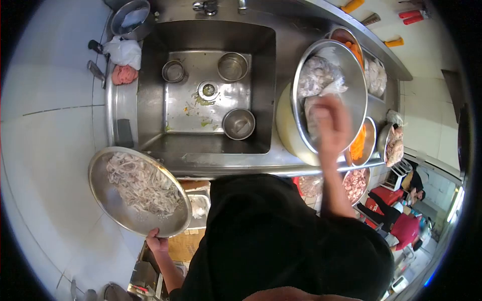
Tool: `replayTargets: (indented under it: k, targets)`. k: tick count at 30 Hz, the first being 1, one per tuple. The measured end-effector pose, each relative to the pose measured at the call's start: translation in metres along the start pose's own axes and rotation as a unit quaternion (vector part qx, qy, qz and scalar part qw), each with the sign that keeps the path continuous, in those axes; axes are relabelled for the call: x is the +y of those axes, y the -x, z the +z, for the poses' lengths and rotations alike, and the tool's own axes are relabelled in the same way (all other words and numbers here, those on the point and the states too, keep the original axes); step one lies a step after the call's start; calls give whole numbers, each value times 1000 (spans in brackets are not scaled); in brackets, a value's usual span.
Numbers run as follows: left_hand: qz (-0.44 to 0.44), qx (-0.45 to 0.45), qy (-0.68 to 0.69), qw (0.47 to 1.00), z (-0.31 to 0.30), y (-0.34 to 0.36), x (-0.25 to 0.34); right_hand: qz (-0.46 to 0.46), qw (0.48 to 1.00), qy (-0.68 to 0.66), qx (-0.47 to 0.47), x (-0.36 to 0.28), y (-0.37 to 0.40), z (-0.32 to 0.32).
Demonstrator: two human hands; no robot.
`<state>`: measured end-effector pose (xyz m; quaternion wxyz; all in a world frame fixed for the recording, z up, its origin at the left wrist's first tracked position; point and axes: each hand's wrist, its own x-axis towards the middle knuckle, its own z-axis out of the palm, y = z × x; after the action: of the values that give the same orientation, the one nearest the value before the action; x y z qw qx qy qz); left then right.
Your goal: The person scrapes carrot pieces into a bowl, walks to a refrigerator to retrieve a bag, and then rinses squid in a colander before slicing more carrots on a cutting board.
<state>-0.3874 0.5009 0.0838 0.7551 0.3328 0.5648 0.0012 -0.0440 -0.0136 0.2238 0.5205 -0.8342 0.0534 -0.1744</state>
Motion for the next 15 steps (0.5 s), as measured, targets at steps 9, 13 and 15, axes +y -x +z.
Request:
replayTargets:
  k: [9,13,15]
  targets:
    - [40,29,52,997,1,6,-2,195,943,222,-150,346,-23,324]
    - [50,61,2,997,2,14,0,73,895,375,-230,437,-32,346]
    - [58,70,24,996,36,20,3,110,893,357,-252,441,-49,355]
